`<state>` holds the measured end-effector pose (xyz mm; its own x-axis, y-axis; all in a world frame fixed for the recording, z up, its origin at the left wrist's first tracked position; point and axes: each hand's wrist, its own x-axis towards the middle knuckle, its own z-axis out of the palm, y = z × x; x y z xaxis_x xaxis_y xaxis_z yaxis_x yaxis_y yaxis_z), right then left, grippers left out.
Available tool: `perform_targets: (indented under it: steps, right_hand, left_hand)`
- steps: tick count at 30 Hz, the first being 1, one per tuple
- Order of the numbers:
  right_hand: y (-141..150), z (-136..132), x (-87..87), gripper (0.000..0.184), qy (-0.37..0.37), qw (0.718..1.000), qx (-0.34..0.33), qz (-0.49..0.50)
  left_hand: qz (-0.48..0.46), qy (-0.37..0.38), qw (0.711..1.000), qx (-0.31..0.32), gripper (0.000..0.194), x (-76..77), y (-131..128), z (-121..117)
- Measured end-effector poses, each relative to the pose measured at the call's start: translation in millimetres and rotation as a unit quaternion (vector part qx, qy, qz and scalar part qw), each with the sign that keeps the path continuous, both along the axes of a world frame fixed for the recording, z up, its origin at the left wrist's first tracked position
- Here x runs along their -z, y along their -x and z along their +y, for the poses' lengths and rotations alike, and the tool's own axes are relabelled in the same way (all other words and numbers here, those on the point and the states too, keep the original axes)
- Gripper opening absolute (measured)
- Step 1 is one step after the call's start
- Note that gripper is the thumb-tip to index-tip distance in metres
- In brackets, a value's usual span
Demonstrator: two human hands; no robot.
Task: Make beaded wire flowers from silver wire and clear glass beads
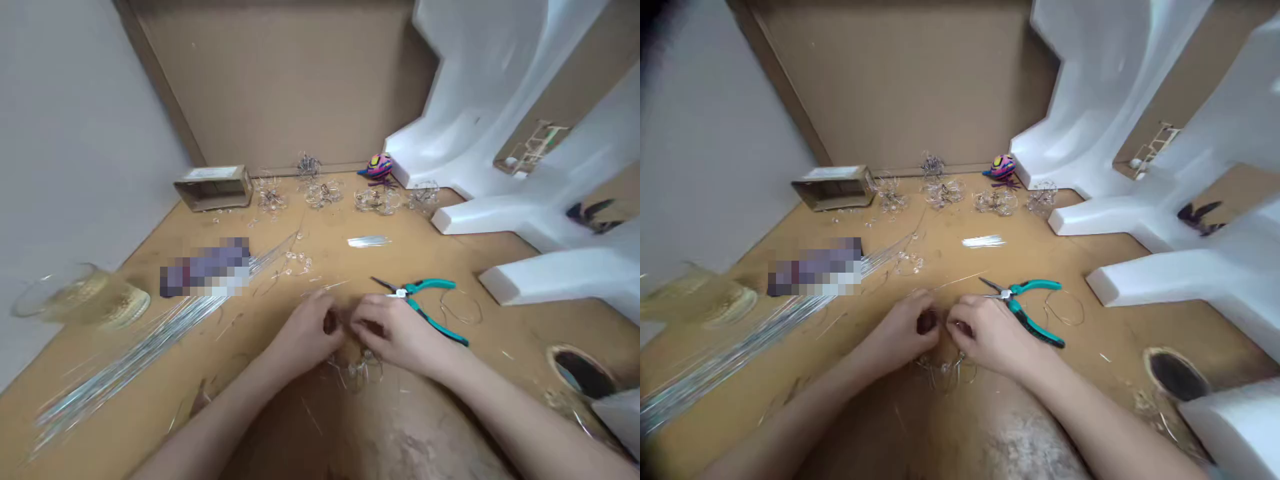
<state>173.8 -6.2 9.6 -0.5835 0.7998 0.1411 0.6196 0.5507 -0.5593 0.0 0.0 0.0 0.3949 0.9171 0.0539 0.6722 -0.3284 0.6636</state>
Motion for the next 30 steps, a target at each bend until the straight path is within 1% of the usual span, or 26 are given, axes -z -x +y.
perform_targets:
  steps: [2, 4, 7, 8, 10, 14, 20, 22, 24, 27, 30]
  right_hand:
    - [-2.4, 1.0, -2.7, 0.014, 0.053, 0.998, -0.011, 0.031]
    - [-4.5, 2.7, -3.5, 0.015, 0.114, 0.991, -0.006, 0.069]
    - [-6.9, 6.7, -1.2, 0.019, 0.224, 0.964, 0.035, 0.142]
    - [-7.3, 8.0, -0.2, 0.02, 0.246, 0.955, 0.048, 0.159]
    - [-7.6, 10.0, 1.1, 0.02, 0.266, 0.945, 0.068, 0.18]
    - [-6.9, 10.6, 0.1, 0.02, 0.271, 0.938, 0.092, 0.198]
    - [-5.9, 7.5, -4.6, 0.021, 0.242, 0.943, 0.105, 0.203]
    - [-5.9, 6.2, -6.9, 0.021, 0.226, 0.947, 0.107, 0.204]
    - [-5.8, 4.9, -9.0, 0.021, 0.215, 0.95, 0.102, 0.203]
    - [-5.0, 3.7, -10.4, 0.021, 0.205, 0.953, 0.091, 0.204]
    - [-3.4, 3.4, -8.5, 0.022, 0.201, 0.953, 0.091, 0.209]
  left_hand:
    - [-0.002, 0.004, 1.0, 0.004, 0.005, -0.7, 0.8, -0.2]
    - [-0.004, 0.009, 1.0, 0.008, 0.004, -1.0, 1.4, -0.7]
    - [-0.007, 0.015, 1.0, 0.013, 0.005, -0.9, 1.9, -1.6]
    - [-0.008, 0.014, 1.0, 0.015, 0.005, -0.7, 2.1, -1.9]
    - [-0.012, 0.012, 1.0, 0.018, 0.005, -0.6, 2.6, -2.0]
    - [-0.029, 0.021, 0.999, 0.026, 0.005, -1.3, 4.7, -1.8]
    - [-0.026, 0.014, 0.999, 0.028, 0.006, -6.5, 7.4, -5.5]
    - [-0.048, 0.013, 0.999, 0.021, 0.011, -10.1, 6.9, -7.5]
    - [-0.092, 0.008, 0.996, 0.017, 0.016, -14.1, 5.9, -9.4]
    - [-0.146, 0.016, 0.989, 0.029, 0.016, -18.9, 4.1, -11.4]
    - [-0.164, 0.047, 0.985, 0.027, 0.016, -19.3, 3.1, -11.9]
